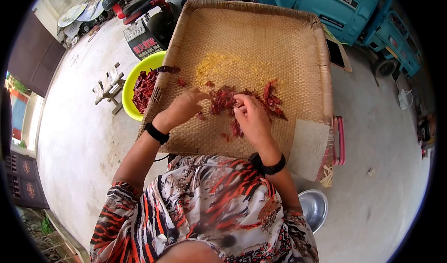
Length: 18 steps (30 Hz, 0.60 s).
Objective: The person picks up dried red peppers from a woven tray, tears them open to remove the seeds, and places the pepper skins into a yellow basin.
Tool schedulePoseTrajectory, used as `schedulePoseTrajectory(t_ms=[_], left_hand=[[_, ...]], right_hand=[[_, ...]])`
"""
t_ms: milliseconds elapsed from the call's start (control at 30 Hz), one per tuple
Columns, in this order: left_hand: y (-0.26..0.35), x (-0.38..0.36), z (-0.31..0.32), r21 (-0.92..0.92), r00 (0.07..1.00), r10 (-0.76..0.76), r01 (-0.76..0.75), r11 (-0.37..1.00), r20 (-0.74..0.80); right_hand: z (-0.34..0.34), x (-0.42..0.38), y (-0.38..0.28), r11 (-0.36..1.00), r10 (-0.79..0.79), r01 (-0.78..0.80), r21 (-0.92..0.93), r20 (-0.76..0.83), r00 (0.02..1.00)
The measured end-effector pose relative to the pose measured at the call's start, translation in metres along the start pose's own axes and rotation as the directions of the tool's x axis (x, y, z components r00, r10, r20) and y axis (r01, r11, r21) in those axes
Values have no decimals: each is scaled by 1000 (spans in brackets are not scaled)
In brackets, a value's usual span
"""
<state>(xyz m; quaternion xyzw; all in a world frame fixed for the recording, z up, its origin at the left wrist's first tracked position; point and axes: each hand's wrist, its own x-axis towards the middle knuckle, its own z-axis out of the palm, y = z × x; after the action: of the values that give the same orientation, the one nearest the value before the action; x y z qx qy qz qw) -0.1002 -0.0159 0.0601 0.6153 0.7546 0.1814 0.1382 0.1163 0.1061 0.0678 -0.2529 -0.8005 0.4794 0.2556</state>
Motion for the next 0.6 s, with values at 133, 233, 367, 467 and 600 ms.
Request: schedulePoseTrajectory(t_ms=[133,233,367,467,600], left_hand=[[6,11,34,82,998,-28,23,996,64],[2,13,44,127,1000,-8,10,992,-15],[-7,15,48,84,984,149,-141,986,-97],[-8,15,48,57,981,176,-172,984,-87],[-7,8,56,164,990,101,-84,983,-95]], right_hand=[[-1,-3,0,999,-10,11,-42,19,1000],[-2,-3,0,999,-6,7,-32,23,1000],[-1,-4,0,1000,-28,28,-8,27,999],[0,-2,2,997,2,5,-76,96,995],[1,-3,-1,991,-2,22,-134,153,988]])
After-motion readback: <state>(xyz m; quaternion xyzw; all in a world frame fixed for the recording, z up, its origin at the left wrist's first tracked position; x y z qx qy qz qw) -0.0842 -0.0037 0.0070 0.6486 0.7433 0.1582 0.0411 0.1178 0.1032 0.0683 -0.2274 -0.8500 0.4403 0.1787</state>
